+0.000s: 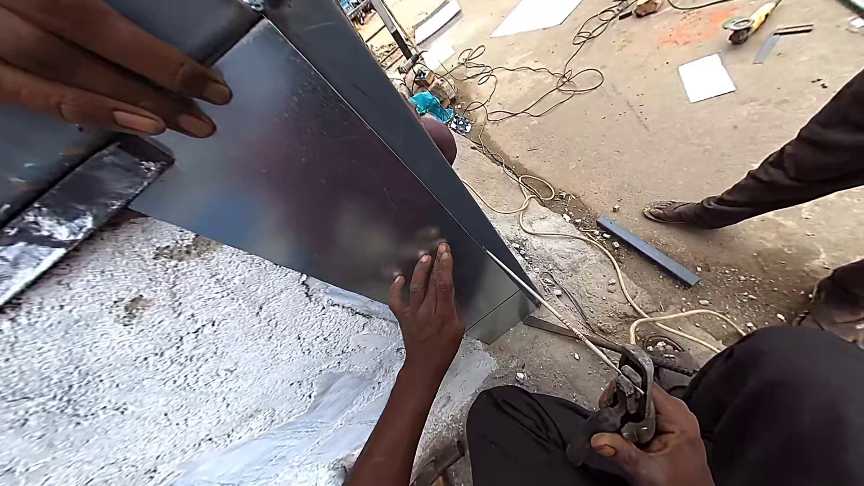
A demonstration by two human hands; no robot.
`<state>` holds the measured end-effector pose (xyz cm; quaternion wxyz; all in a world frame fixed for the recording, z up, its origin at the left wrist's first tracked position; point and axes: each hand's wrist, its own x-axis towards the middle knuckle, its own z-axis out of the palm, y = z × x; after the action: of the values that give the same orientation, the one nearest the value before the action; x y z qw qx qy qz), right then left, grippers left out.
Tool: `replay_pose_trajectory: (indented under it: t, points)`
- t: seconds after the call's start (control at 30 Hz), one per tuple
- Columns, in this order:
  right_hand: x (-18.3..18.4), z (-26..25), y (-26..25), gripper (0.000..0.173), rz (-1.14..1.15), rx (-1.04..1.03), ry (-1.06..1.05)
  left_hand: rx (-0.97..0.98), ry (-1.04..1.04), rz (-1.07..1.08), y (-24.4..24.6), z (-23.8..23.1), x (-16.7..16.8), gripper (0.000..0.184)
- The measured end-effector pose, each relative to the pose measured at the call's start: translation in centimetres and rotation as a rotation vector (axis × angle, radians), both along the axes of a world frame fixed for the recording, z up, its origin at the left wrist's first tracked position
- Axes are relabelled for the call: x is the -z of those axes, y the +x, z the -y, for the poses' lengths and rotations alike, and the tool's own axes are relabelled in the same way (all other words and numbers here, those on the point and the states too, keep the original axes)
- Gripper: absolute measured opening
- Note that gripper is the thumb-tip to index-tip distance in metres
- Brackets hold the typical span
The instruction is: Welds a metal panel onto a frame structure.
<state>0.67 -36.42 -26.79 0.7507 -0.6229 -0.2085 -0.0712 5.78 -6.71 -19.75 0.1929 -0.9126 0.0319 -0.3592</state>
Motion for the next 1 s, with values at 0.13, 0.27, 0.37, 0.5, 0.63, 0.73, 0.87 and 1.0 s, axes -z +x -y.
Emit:
replay_pose_trajectory:
  t: [0.13,0.27,0.37,0.5,0.63,0.73,0.87,1.0]
  points:
    - [-0.21,0.11,0.01,0.047,0.019,0.009,-0.008,-0.003,-0.026,-0.002,0.03,0.07,0.03,0.05]
    - [-0.16,0.03,0.12,0.048,0.013,0.007,-0.011,-0.006,-0.031,-0.008,0.07,0.0,0.03,0.05]
    - [-0.05,0.13,0.1,0.049,0.018,0.002,0.0,-0.013,-0.031,-0.005,0.14,0.0,0.06,0.05]
    - [0.05,0.11,0.17,0.048,0.011,-0.015,0.004,-0.005,-0.038,-0.002,0.1,-0.05,0.15,0.051]
    - [0.05,0.15,0.29,0.049,0.007,-0.011,-0.002,-0.005,-0.034,0.005,0.19,-0.08,0.07,0.049]
    - [0.07,0.25,0.22,0.05,0.019,-0.01,-0.01,-0.003,-0.047,-0.005,0.09,0.01,0.05,0.049]
    - [0.1,0.21,0.27,0.05,0.028,-0.013,-0.017,0.005,-0.04,0.006,0.11,-0.13,0.22,0.05]
    - [0.04,0.23,0.27,0.051,0.025,-0.011,-0.023,0.001,-0.038,0.009,0.14,-0.05,0.18,0.049]
